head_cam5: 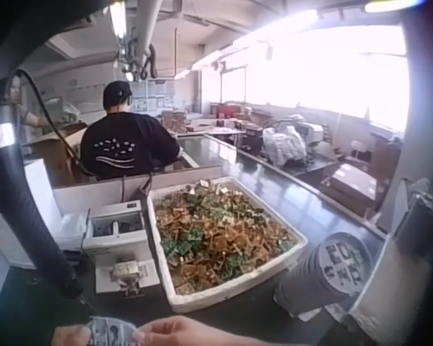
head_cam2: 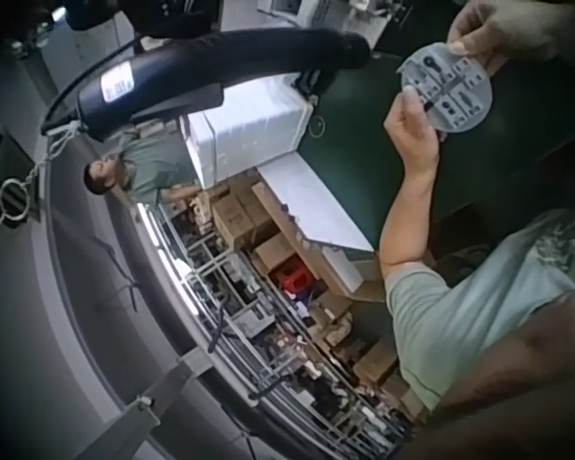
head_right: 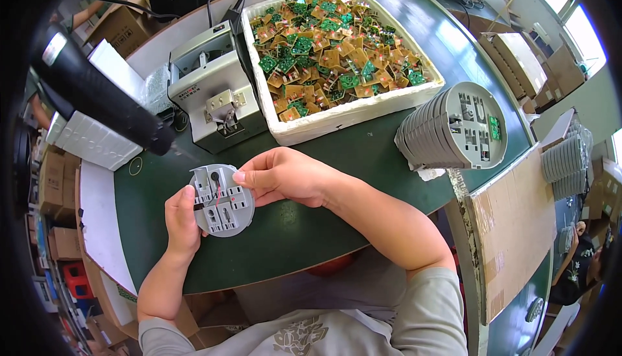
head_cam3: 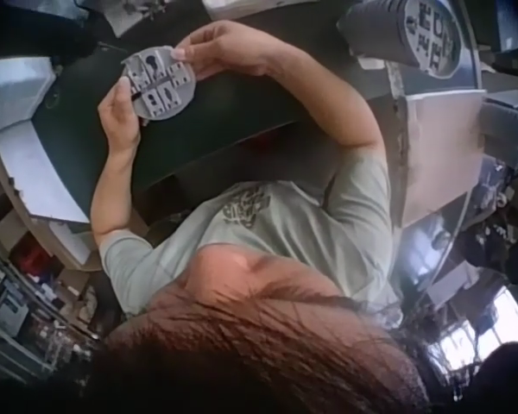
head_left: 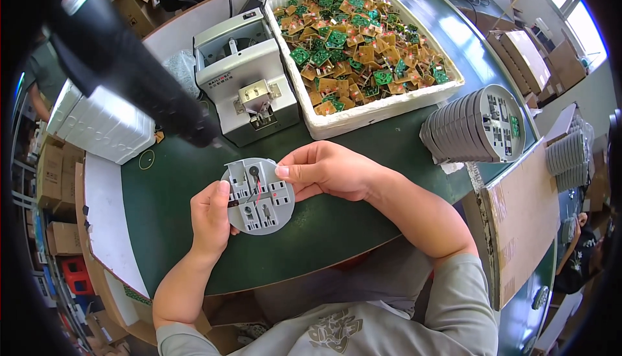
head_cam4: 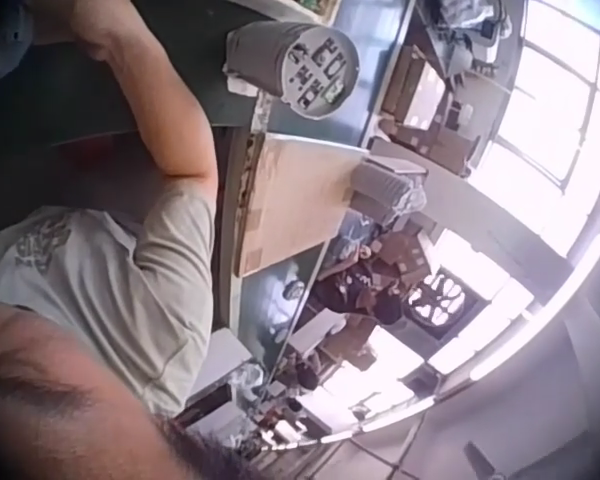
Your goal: The person assembles electronic components by securing PCBs into circular housings with screws using an electric screwdriver.
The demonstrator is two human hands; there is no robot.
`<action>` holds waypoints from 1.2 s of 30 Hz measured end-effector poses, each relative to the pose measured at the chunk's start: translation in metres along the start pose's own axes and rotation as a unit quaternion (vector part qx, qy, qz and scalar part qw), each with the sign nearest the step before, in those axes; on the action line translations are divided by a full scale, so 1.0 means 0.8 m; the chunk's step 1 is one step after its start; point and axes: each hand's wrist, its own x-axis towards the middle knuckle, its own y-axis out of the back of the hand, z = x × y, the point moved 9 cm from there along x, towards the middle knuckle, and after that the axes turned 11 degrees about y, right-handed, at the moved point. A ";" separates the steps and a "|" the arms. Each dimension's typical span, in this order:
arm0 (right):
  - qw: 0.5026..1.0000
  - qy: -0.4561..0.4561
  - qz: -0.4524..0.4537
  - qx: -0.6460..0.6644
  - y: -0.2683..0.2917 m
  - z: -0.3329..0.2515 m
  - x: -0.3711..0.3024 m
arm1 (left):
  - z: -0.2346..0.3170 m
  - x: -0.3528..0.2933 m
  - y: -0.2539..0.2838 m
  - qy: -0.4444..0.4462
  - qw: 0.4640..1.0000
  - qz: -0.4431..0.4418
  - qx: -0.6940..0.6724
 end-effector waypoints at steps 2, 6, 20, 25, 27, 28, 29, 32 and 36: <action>1.000 0.001 -0.001 -0.009 0.000 -0.001 0.000 | 0.001 0.001 0.000 -0.004 1.000 0.000 -0.002; 0.998 0.026 -0.008 -0.047 0.001 -0.008 0.000 | -0.006 0.002 0.008 -0.010 1.000 -0.012 -0.001; 0.613 0.402 -0.208 -0.647 -0.051 -0.070 -0.037 | 0.029 0.007 -0.025 -0.311 0.855 -0.117 0.397; 0.683 0.380 -0.156 -0.604 -0.070 -0.083 -0.034 | 0.021 -0.005 -0.027 -0.293 0.863 -0.081 0.405; 0.802 0.371 -0.034 -0.467 -0.057 -0.106 -0.032 | 0.019 -0.010 -0.036 -0.325 0.842 -0.068 0.426; 0.848 0.360 0.028 -0.389 -0.049 -0.116 -0.030 | 0.020 -0.010 -0.039 -0.340 0.830 -0.062 0.437; 0.846 0.371 0.048 -0.381 -0.061 -0.131 -0.026 | 0.020 -0.009 -0.040 -0.342 0.830 -0.061 0.437; 0.804 0.457 0.058 -0.376 -0.130 -0.184 0.001 | 0.017 -0.012 -0.043 -0.357 0.821 -0.067 0.441; 0.768 0.497 0.077 -0.396 -0.188 -0.224 0.033 | 0.014 -0.010 -0.045 -0.361 0.819 -0.073 0.439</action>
